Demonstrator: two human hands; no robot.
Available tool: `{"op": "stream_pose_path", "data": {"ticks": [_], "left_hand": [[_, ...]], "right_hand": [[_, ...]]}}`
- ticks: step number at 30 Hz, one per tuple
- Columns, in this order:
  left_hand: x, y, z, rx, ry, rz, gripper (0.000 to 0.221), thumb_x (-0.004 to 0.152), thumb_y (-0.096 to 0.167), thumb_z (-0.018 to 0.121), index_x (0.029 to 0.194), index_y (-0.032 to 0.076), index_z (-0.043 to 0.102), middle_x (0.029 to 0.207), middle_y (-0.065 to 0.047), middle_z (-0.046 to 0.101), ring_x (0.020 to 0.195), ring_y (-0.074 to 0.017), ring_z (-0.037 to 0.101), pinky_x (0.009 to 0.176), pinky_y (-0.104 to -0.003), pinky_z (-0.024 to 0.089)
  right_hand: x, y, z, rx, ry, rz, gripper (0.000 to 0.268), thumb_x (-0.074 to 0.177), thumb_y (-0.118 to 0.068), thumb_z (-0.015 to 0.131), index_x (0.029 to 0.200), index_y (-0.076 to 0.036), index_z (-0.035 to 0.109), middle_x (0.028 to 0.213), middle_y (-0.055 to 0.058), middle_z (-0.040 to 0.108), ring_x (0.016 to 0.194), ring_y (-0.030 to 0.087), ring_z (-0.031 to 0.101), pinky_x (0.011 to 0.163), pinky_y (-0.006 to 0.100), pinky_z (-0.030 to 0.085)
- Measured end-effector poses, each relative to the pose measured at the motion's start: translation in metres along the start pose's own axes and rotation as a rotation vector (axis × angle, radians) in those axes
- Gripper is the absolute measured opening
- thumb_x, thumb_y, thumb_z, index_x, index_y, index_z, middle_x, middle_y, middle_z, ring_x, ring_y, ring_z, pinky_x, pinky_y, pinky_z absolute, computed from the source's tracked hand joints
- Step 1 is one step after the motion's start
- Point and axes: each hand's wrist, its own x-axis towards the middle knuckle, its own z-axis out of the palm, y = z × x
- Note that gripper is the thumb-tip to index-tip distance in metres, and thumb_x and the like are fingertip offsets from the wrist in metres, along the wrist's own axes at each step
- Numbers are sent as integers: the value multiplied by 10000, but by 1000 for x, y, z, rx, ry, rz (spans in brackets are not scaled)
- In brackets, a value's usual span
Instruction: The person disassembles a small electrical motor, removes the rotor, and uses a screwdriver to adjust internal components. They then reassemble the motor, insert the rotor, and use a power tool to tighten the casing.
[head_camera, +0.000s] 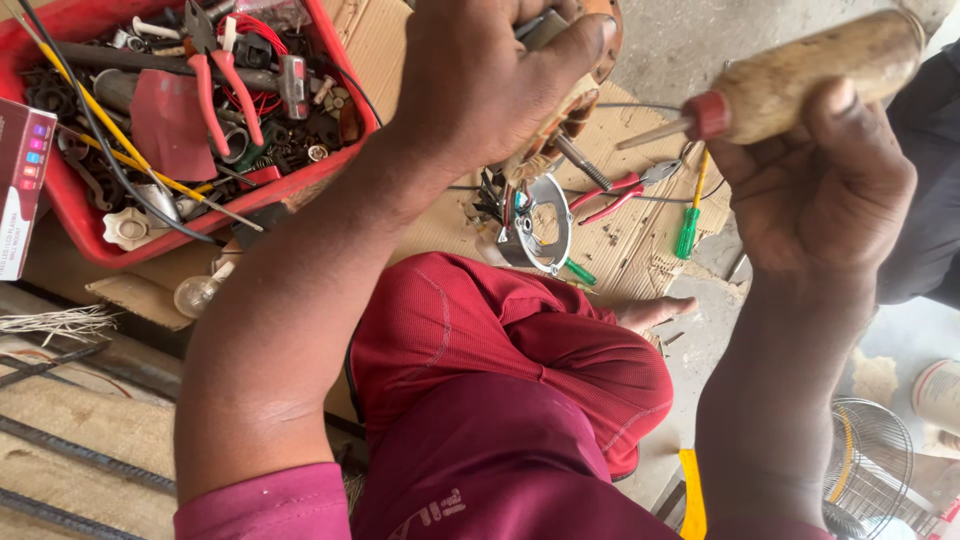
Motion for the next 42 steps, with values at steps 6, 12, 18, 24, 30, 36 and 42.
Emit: {"op": "stream_pose_path", "data": {"ticks": [6,12,18,24,30,36,42], "left_hand": [[2,-1,9,3,18,22,243,957,281,837,878,105,687,710,1,694,612,-169,678,591,-366,510],[2,-2,12,35,35,37,249,959,287,845,886,115,681,720,2,689,633,-165,688,608,-359,535],[1,-5,15,41,49,45,254,957,298,849,908,115,680,742,3,700,657,-162,707,628,-354,552],[2,-5,18,31,40,31,248,955,305,846,909,123,685,748,15,709,659,-149,715,629,-344,562],[2,-7,20,39,47,42,262,956,312,842,892,124,671,736,21,697,649,-141,709,624,-344,564],[3,-8,20,68,49,63,259,963,312,834,889,124,673,730,13,694,639,-152,704,615,-352,558],[3,-7,19,88,47,62,256,964,326,823,906,114,691,736,0,702,648,-167,714,612,-365,562]], "right_hand": [[1,2,32,-171,-25,-100,287,1115,-24,662,1365,68,553,1212,208,684,1123,338,729,1053,524,637],[4,2,45,-252,-47,-131,307,1111,-7,657,1392,71,563,1237,215,690,1140,342,735,1056,527,645],[4,1,48,-251,-48,-149,286,1092,15,677,1347,79,567,1206,240,696,1095,353,751,1001,510,631],[5,1,47,-273,-10,-169,265,1090,52,681,1326,94,567,1177,246,703,1063,354,757,971,501,642],[2,-3,47,-288,-30,-182,264,1083,71,668,1326,94,568,1183,236,701,1060,347,756,988,502,672],[-3,-7,44,-289,-39,-189,227,1106,94,647,1308,122,550,1204,252,692,1083,351,749,1007,501,661],[-7,-11,41,-287,-49,-203,217,1099,109,649,1290,119,547,1218,261,690,1098,352,747,1005,499,627]]}}
